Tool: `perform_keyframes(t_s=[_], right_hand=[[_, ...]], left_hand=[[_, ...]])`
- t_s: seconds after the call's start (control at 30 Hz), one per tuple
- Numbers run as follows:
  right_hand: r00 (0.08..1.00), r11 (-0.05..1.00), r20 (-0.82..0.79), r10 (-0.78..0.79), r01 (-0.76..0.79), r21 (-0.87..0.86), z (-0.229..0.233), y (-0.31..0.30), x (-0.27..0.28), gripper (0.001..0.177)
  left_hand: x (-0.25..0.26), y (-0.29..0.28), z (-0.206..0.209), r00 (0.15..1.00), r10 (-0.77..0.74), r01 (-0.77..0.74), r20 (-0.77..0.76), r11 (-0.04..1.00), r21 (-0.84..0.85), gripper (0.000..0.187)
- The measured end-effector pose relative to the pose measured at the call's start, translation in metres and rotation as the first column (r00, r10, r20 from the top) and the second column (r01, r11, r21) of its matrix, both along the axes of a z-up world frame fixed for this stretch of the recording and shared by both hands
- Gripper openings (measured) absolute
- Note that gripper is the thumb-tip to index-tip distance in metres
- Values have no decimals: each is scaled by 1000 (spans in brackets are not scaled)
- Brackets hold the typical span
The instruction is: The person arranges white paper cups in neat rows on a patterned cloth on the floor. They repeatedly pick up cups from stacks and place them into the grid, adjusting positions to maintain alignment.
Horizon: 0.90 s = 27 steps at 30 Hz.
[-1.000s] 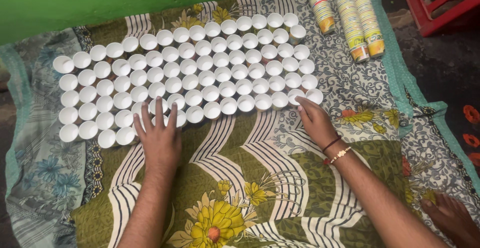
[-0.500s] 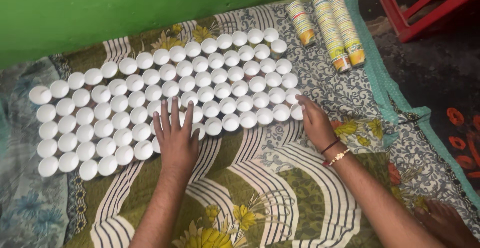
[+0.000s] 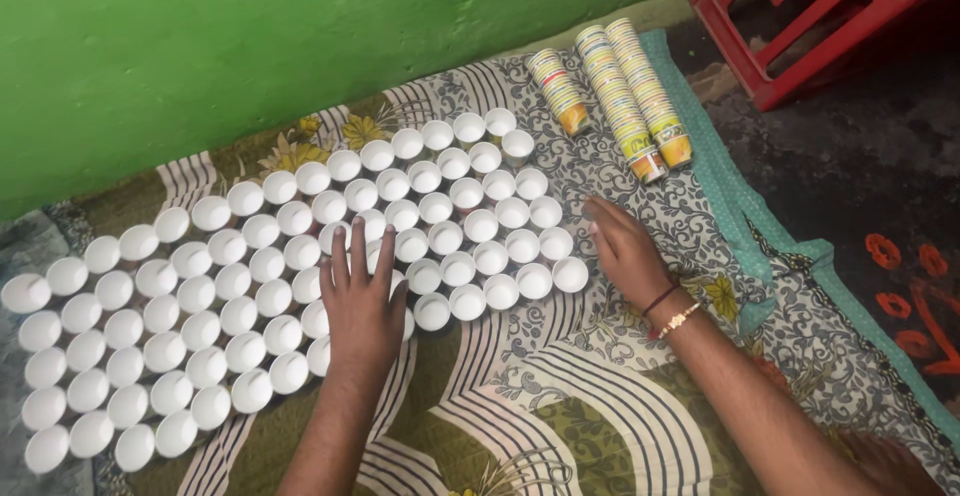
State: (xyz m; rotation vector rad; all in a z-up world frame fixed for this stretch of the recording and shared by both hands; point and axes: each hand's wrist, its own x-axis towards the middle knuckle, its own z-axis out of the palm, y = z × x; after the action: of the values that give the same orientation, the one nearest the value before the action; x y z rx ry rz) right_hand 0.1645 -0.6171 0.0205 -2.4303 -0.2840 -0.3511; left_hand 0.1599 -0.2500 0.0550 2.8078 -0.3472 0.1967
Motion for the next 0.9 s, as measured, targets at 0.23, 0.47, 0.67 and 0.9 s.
perform_keyframes(t_s=[0.23,0.47,0.67,0.9], right_hand=[[998,998,-55,19,-22,-61,-4,-15,19,37],[998,1000,-59,21,-22,-19,-14,-21,44,34],[997,999,-71,5,-8,-38,-25,-26,71,34],[999,997,-42,8,-11,-80,-36,-30,108,40]], left_hand=[[28,-15,-15,996,-63,65,62,997,-39,85],[52,-28,-22,998,-58,60,25,996,-68,84],[79,-35,-35,997,-71,74,43,996,-60,79],[115,-41,-48,991,-127,129,36,989,-67,78]])
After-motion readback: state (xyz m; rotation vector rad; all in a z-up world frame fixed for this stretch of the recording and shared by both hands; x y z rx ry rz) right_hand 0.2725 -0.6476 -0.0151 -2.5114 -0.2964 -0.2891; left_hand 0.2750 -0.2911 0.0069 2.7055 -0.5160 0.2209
